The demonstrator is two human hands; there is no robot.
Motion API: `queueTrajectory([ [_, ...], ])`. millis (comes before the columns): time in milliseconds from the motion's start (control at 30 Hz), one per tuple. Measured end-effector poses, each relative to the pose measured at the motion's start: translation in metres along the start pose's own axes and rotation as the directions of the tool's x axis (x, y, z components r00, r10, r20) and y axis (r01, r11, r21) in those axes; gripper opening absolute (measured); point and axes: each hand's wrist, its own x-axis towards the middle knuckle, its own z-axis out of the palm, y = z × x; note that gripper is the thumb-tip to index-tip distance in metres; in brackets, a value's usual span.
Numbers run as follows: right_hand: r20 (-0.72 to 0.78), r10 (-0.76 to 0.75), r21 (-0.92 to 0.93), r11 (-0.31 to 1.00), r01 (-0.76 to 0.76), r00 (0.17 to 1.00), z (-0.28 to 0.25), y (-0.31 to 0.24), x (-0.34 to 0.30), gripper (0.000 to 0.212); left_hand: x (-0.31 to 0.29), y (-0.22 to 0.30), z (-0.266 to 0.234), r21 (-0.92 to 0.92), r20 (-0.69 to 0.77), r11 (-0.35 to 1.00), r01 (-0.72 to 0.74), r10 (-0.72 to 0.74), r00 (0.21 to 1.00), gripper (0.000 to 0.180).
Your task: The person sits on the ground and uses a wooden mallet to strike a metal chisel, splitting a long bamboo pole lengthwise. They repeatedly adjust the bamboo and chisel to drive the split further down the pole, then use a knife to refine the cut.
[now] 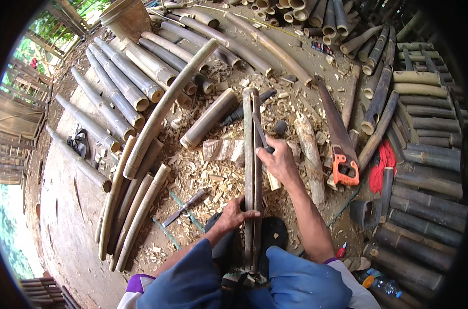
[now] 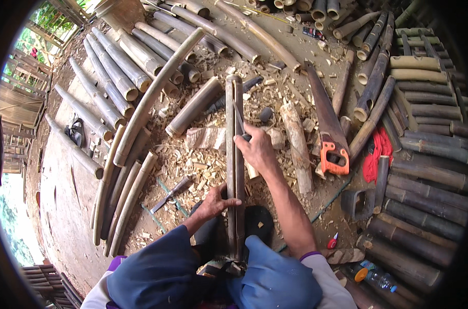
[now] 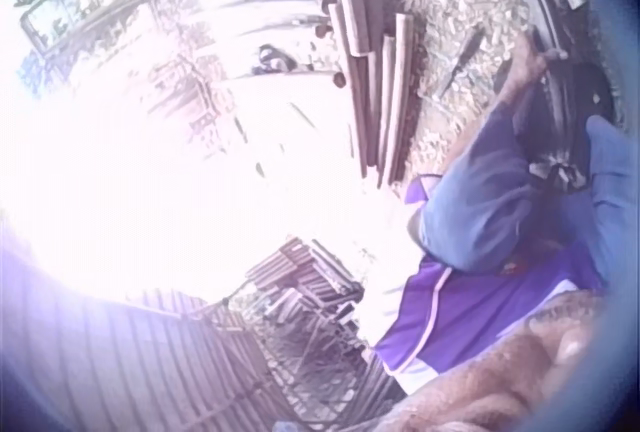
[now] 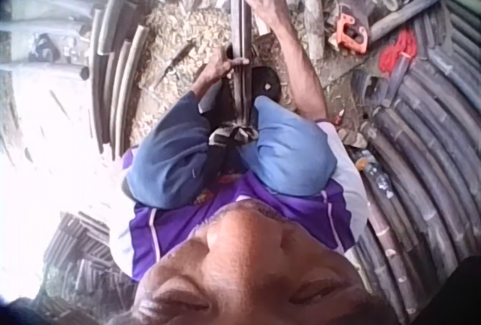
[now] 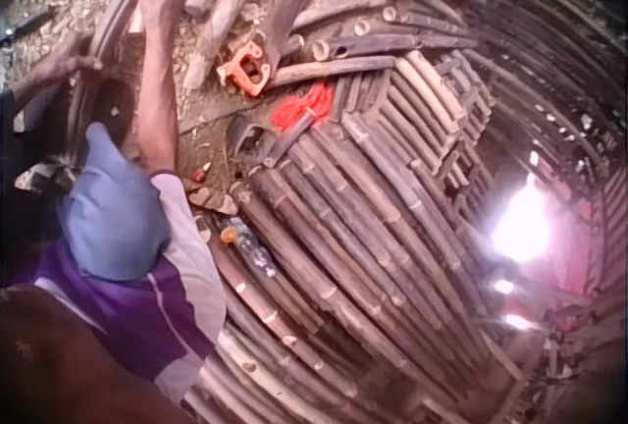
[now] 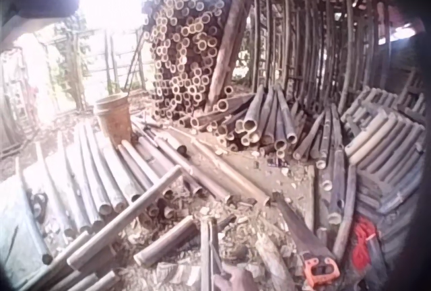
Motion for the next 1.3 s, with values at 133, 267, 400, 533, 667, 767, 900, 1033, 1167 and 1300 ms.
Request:
queueTrajectory([
  [133,-0.025,-0.031,-0.087,0.996,0.029,0.999,-0.012,-0.012,0.056,0.045,0.002,-0.001,0.001,0.038,-0.009,0.999,-0.012,0.013,1.0,0.068],
  [267,-0.028,0.031,-0.06,0.998,-0.033,0.999,-0.017,-0.019,0.057,0.041,0.002,-0.006,0.001,-0.073,0.009,0.997,0.006,-0.006,1.0,0.067],
  [400,-0.037,0.128,0.438,0.893,-0.099,0.991,-0.008,-0.043,-0.028,0.035,-0.003,0.011,0.002,0.127,-0.095,0.988,0.087,-0.075,0.993,0.077],
  [533,0.031,0.263,0.624,0.749,-0.224,0.964,0.005,-0.022,-0.126,0.03,0.001,0.016,0.015,0.145,-0.236,0.987,0.068,-0.032,0.971,0.091],
  [667,0.115,0.368,0.559,0.744,-0.366,0.923,0.015,-0.012,-0.183,0.028,0.003,0.042,0.019,0.169,-0.245,0.972,0.161,-0.116,0.962,0.075],
  [767,0.192,0.394,0.517,0.738,-0.434,0.899,0.011,-0.011,-0.199,0.029,0.0,0.05,0.021,0.228,-0.279,0.958,0.176,-0.109,0.954,0.072],
  [900,0.278,0.457,0.487,0.692,-0.534,0.845,0.007,-0.014,-0.211,0.033,0.002,0.047,0.025,0.302,-0.314,0.929,0.216,-0.118,0.942,0.07],
  [1033,0.283,0.459,0.537,0.652,-0.536,0.842,0.005,-0.013,-0.209,0.033,0.004,0.047,0.029,0.381,-0.344,0.897,0.223,-0.086,0.935,0.068],
  [1167,0.191,0.413,0.589,0.677,-0.441,0.89,0.012,-0.002,-0.186,0.029,0.005,0.044,0.029,0.431,-0.332,0.868,0.247,-0.102,0.938,0.07],
  [1300,0.131,0.336,0.633,0.695,-0.339,0.933,0.008,0.001,-0.143,0.027,0.007,0.034,0.027,0.405,-0.328,0.881,0.244,-0.109,0.938,0.072],
])
